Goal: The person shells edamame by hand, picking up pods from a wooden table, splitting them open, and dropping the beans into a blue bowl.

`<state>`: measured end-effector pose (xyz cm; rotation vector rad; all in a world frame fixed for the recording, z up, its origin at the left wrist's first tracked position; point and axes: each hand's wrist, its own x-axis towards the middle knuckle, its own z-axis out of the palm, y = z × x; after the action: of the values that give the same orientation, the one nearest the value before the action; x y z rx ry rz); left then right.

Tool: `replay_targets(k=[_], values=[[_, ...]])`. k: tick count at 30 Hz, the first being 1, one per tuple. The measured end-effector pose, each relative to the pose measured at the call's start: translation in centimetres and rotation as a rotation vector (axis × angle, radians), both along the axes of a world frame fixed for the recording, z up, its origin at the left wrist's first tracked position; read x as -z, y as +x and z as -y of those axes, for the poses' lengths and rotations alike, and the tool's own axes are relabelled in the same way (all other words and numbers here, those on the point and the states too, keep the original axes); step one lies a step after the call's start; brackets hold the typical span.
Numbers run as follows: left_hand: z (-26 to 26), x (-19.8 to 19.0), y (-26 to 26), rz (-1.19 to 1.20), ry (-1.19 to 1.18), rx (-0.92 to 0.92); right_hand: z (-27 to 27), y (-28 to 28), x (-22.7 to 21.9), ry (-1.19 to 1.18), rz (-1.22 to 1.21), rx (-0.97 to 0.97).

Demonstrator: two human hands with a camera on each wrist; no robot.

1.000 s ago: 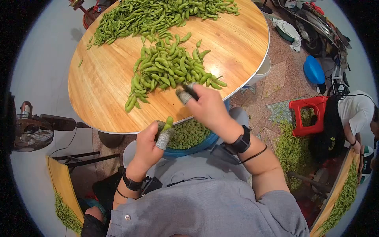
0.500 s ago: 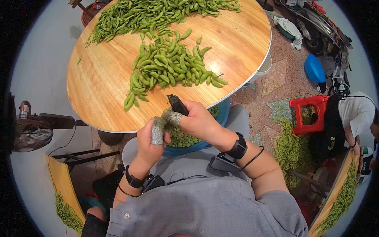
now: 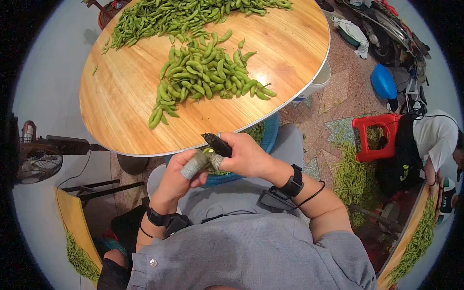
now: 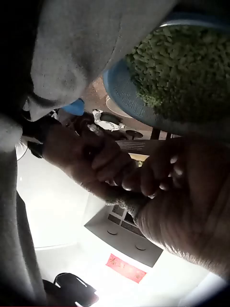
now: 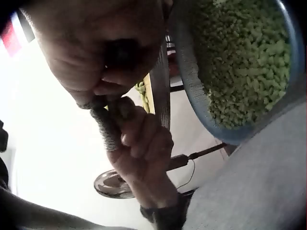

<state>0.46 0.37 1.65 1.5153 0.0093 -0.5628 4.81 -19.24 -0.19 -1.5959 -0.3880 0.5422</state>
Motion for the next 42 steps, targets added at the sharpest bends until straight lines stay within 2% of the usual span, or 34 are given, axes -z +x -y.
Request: replay_targets(k=[2,4,5,7,8,11,17,19,23,27,29,30,33,37,39,42], values=[[-0.1,-0.2,-0.2,-0.342,-0.394,-0.129,0.2,0.1,-0.6,-0.071,0.092,-0.017],[-0.2,0.7,-0.4,-0.291,-0.311,-0.110,0.4,0.2,-1.3,-0.331,0.298,-0.083],[-0.2,1.3,-0.4,-0.241,-0.228,-0.088,0.2,0.0,-0.9,-0.331,0.300,-0.082],[0.1,2.5,-0.6,-0.222,-0.152,-0.095,-0.5,-0.8,0.7,-0.456,0.606,-0.004],[0.3,2.9,-0.6,-0.203,-0.074,-0.102,-0.7,-1.2,1.3,-0.510,0.656,0.008],[0.9,3.4,-0.7,-0.274,-0.079,-0.182,-0.4,-1.5,2.3,-0.602,0.651,0.024],[0.6,4.6,-0.8,-0.240,-0.046,-0.271,-0.2,-2.4,1.5,-0.557,0.717,0.156],[0.9,4.7,-0.9,-0.228,-0.058,-0.282,-0.3,-1.9,1.6,-0.509,0.750,0.126],[1.4,4.3,-0.3,-0.283,-0.148,-0.285,-1.1,-1.3,2.3,-0.495,0.798,0.085],[0.9,4.8,0.3,-0.297,-0.062,-0.177,-1.6,-1.5,2.9,-0.517,0.812,0.088],[1.3,4.8,0.0,-0.158,-0.060,-0.249,-1.5,-1.6,3.3,-0.560,0.859,0.048],[1.5,5.0,-0.1,-0.163,-0.079,-0.261,-1.5,-1.6,3.3,-0.560,0.859,0.049],[0.7,6.7,-0.3,-0.079,0.022,-0.170,-1.3,-1.7,3.3,-0.496,0.858,0.075],[0.5,7.0,-0.6,0.036,0.013,-0.237,-0.9,-1.4,4.4,-0.558,0.941,0.040],[-0.7,8.1,-0.7,0.159,0.195,-0.152,-0.3,-1.2,5.1,-0.591,0.994,0.015],[-0.9,8.7,-1.3,0.114,0.110,-0.214,1.0,-1.2,6.5,-0.714,0.915,-0.032]])
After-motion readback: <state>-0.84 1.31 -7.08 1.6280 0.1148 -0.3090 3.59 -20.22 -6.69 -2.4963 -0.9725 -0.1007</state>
